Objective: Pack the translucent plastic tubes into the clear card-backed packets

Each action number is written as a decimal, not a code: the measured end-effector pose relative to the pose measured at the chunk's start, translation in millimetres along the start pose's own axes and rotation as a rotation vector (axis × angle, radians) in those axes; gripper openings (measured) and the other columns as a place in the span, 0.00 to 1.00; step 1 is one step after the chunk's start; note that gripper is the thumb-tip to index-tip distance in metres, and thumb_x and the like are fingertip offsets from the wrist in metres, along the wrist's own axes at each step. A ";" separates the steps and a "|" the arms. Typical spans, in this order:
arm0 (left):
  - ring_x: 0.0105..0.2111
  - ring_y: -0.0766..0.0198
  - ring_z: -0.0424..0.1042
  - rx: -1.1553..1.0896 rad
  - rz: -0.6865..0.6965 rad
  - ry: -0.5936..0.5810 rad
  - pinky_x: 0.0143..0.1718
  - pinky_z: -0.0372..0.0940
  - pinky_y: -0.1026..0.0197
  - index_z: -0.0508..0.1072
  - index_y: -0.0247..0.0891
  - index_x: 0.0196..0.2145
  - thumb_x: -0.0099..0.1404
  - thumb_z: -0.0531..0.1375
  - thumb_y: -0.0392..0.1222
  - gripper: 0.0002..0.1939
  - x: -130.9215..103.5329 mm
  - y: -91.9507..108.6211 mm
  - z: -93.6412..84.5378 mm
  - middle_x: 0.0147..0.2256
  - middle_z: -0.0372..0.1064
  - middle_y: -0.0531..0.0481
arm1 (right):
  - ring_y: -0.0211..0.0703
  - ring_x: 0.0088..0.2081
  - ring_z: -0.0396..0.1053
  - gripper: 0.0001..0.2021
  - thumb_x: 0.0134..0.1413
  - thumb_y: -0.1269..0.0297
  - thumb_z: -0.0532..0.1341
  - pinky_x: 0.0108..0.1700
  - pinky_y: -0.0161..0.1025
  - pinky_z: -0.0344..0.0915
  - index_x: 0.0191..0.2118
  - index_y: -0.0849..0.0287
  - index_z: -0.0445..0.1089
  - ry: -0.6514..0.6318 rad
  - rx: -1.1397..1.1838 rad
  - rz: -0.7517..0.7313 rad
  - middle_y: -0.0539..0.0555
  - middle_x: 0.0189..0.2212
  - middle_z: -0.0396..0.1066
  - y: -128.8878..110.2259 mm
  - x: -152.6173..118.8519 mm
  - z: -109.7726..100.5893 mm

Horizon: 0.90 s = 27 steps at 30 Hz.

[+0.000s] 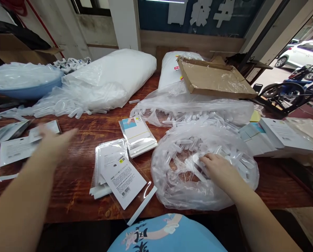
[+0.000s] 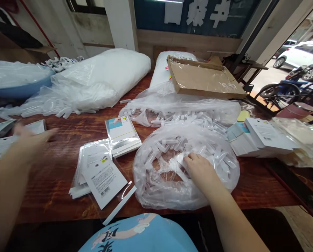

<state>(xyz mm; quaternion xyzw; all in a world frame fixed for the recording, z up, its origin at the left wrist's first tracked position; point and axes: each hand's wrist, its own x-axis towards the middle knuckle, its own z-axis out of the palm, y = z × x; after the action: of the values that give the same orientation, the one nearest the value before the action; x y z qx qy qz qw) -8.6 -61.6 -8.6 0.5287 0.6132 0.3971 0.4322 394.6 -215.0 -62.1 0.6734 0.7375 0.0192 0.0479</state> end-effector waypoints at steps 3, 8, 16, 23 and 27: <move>0.53 0.49 0.58 0.373 0.247 -0.158 0.53 0.53 0.52 0.63 0.33 0.50 0.57 0.57 0.48 0.25 17.2 16.8 71.0 0.51 0.63 0.45 | 0.49 0.35 0.67 0.10 0.48 0.77 0.52 0.35 0.42 0.63 0.34 0.60 0.67 0.018 -0.008 -0.034 0.58 0.32 0.68 -0.7 3.1 0.2; 0.46 0.58 0.65 0.657 0.539 -0.496 0.48 0.58 0.48 0.70 0.34 0.40 0.60 0.55 0.42 0.12 60.8 48.5 199.9 0.44 0.67 0.45 | 0.46 0.39 0.68 0.11 0.51 0.74 0.51 0.38 0.41 0.66 0.42 0.58 0.61 0.168 0.207 -0.082 0.57 0.37 0.68 -1.7 -7.7 -0.4; 0.46 0.57 0.64 0.990 0.668 -0.614 0.46 0.60 0.47 0.65 0.34 0.46 0.61 0.54 0.42 0.16 87.5 36.8 285.3 0.48 0.62 0.43 | 0.42 0.43 0.66 0.09 0.53 0.72 0.53 0.43 0.40 0.66 0.41 0.54 0.60 0.407 0.675 -0.072 0.54 0.38 0.66 -17.1 -15.4 -0.2; 0.44 0.58 0.65 1.064 0.679 -0.645 0.43 0.62 0.49 0.63 0.35 0.48 0.62 0.53 0.44 0.17 87.2 45.6 280.1 0.47 0.63 0.44 | 0.42 0.41 0.66 0.07 0.51 0.69 0.57 0.39 0.38 0.67 0.37 0.55 0.61 0.509 0.942 0.087 0.55 0.38 0.65 -22.7 -5.4 7.8; 0.41 0.60 0.66 1.137 0.678 -0.728 0.41 0.63 0.51 0.66 0.34 0.45 0.62 0.54 0.44 0.15 85.3 53.3 300.0 0.44 0.64 0.44 | 0.42 0.41 0.66 0.06 0.51 0.69 0.57 0.39 0.38 0.67 0.37 0.56 0.61 0.512 1.024 0.081 0.56 0.39 0.64 -30.1 -6.6 12.1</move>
<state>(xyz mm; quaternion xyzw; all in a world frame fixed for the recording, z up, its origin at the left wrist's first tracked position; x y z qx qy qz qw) 286.9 38.7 -60.9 0.9277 0.3460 -0.0689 0.1220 366.5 -224.8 -76.6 0.6124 0.6143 -0.1760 -0.4654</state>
